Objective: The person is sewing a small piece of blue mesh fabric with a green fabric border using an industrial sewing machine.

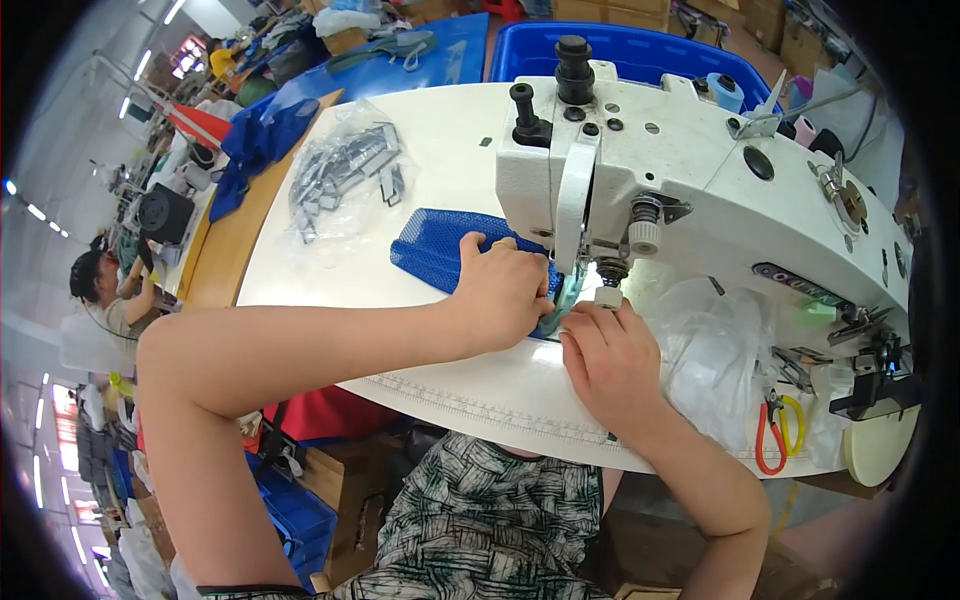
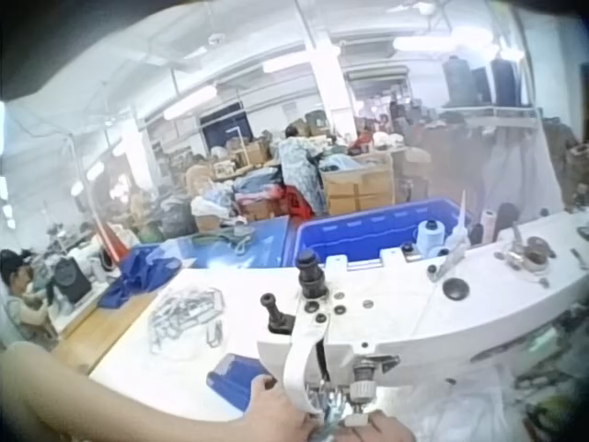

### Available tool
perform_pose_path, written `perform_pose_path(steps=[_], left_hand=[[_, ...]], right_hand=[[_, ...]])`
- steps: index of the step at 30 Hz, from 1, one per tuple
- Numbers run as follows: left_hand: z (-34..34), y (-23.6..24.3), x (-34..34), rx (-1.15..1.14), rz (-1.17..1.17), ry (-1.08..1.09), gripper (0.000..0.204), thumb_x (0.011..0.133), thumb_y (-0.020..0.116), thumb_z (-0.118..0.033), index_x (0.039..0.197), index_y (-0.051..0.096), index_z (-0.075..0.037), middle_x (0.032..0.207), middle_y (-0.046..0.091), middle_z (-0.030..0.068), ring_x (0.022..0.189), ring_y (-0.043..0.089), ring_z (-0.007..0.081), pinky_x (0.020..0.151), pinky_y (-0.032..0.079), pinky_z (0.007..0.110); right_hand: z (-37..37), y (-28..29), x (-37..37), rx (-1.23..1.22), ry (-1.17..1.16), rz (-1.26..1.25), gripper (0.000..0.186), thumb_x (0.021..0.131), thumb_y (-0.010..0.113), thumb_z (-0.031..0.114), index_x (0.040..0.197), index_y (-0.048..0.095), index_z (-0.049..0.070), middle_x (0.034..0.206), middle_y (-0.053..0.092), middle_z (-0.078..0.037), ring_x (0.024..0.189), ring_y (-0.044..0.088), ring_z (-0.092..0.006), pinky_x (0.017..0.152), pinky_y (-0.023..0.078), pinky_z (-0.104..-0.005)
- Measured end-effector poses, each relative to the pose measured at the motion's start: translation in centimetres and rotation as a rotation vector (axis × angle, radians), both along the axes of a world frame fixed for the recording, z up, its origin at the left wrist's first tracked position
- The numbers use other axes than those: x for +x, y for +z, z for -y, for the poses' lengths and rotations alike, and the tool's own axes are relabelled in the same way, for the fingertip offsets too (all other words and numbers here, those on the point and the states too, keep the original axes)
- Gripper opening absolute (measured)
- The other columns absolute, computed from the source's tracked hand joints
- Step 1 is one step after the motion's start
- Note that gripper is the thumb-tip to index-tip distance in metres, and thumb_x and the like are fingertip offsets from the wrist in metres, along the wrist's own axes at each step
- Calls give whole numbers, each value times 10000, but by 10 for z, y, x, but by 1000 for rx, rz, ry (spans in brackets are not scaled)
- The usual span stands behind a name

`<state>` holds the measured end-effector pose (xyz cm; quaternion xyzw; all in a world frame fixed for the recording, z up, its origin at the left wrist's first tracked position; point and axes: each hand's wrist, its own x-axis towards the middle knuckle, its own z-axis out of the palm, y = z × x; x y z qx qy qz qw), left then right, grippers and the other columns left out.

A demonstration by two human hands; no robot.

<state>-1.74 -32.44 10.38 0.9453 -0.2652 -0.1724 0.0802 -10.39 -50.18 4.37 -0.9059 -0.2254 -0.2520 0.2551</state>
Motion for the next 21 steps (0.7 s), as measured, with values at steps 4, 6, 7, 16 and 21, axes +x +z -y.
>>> perform_pose_path(steps=[4,6,7,16,21], left_hand=[[2,-10,-11,-195,74,111,82,891,756,-151,863,686,-119,795,680,12,999,642,254,1005,317,512],[2,-13,-14,-200,84,107,92,897,756,-156,864,680,-117,794,676,12,993,640,244,1003,318,506],[1,-18,-14,-215,140,66,80,906,749,-154,889,681,-116,798,672,19,988,638,236,1003,320,500],[-3,-24,-17,-512,13,292,72,985,641,-138,1038,658,-93,874,686,48,911,655,229,950,331,447],[7,-2,-7,-445,-239,429,130,991,641,-208,1063,661,-101,913,732,36,902,676,222,910,306,443]], right_hand=[[-2,3,-1,5,-30,-25,266,805,753,95,1053,669,50,976,640,-69,935,608,-256,722,492,-387],[-1,1,0,-19,-14,13,251,818,756,102,1055,687,57,1001,643,-71,948,609,-262,732,504,-389],[-1,0,0,-17,-13,15,251,818,756,102,1055,687,57,1001,643,-71,948,609,-262,732,504,-389],[0,-1,-1,58,-1,-22,244,806,766,116,1039,704,82,1029,643,-62,963,613,-263,751,527,-400],[0,-1,0,9,33,17,204,780,747,99,960,652,95,900,632,-31,843,611,-233,687,520,-389]])
